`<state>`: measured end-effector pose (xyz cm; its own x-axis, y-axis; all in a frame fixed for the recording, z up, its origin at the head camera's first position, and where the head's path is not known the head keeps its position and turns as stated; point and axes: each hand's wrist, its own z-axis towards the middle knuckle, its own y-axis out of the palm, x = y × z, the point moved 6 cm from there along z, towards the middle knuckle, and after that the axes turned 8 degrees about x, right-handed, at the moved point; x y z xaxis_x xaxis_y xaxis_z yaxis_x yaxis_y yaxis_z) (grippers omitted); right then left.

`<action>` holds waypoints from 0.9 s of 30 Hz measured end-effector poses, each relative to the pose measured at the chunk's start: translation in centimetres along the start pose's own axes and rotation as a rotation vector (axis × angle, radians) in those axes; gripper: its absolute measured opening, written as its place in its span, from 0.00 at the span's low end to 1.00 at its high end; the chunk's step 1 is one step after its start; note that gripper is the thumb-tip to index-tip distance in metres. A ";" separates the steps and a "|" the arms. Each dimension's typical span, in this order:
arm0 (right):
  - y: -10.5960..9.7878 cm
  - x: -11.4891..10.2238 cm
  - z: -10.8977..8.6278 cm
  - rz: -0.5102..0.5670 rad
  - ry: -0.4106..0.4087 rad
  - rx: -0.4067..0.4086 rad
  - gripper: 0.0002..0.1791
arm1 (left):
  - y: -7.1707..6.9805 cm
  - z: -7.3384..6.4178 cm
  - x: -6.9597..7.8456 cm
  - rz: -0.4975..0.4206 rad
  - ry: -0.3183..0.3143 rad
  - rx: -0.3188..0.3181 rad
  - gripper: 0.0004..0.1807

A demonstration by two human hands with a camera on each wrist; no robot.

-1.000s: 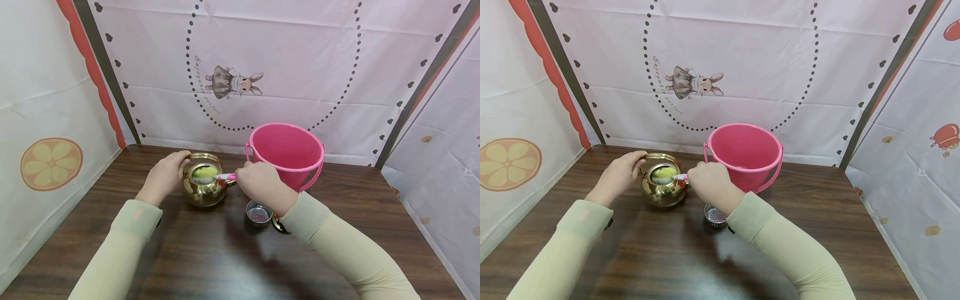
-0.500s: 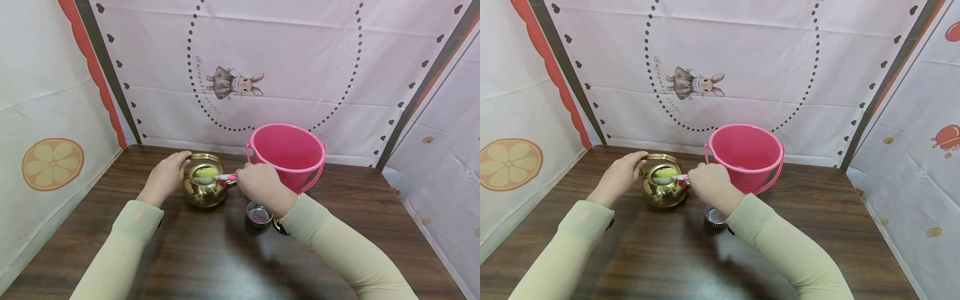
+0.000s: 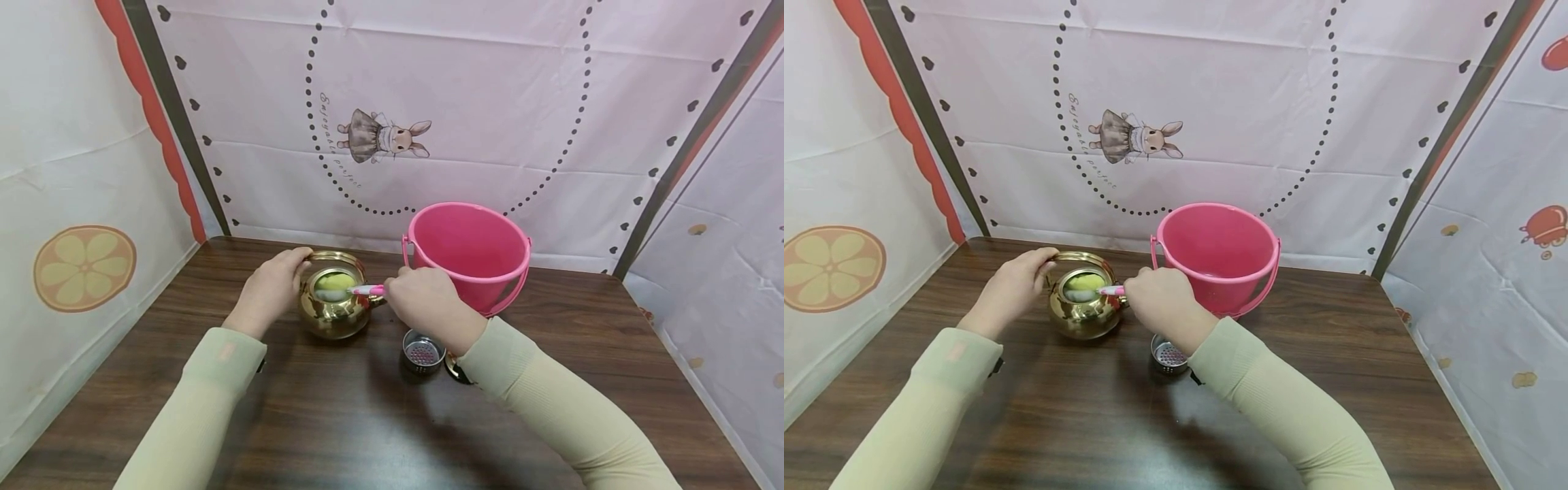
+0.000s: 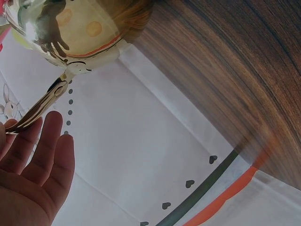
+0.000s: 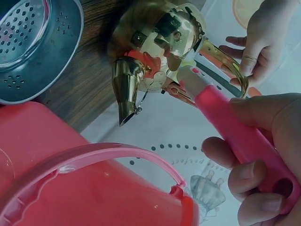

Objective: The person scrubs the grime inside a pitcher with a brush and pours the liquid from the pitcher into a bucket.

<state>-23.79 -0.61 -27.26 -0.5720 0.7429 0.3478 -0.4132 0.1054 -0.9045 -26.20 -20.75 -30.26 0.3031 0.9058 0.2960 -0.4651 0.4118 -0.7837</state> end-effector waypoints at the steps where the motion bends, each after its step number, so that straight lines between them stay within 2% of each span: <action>1: 0.0 0.0 0.0 0.000 -0.003 0.006 0.06 | 0.0 0.0 0.0 0.000 0.000 0.000 0.15; 10: -0.3 -0.4 -0.2 0.012 -0.043 0.086 0.05 | 0.0 0.0 0.0 -0.002 0.000 0.003 0.14; 20: -0.5 -0.7 -0.4 0.010 -0.109 0.115 0.05 | -0.1 -0.1 -0.1 0.003 -0.030 -0.037 0.16; 27: -0.7 -0.8 -0.5 0.006 -0.140 0.117 0.05 | -0.1 0.0 -0.1 0.001 -0.030 -0.039 0.16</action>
<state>-22.74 -0.95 -26.97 -0.6640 0.6432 0.3812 -0.4844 0.0182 -0.8746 -26.20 -20.85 -30.21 0.2768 0.9092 0.3109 -0.4322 0.4068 -0.8048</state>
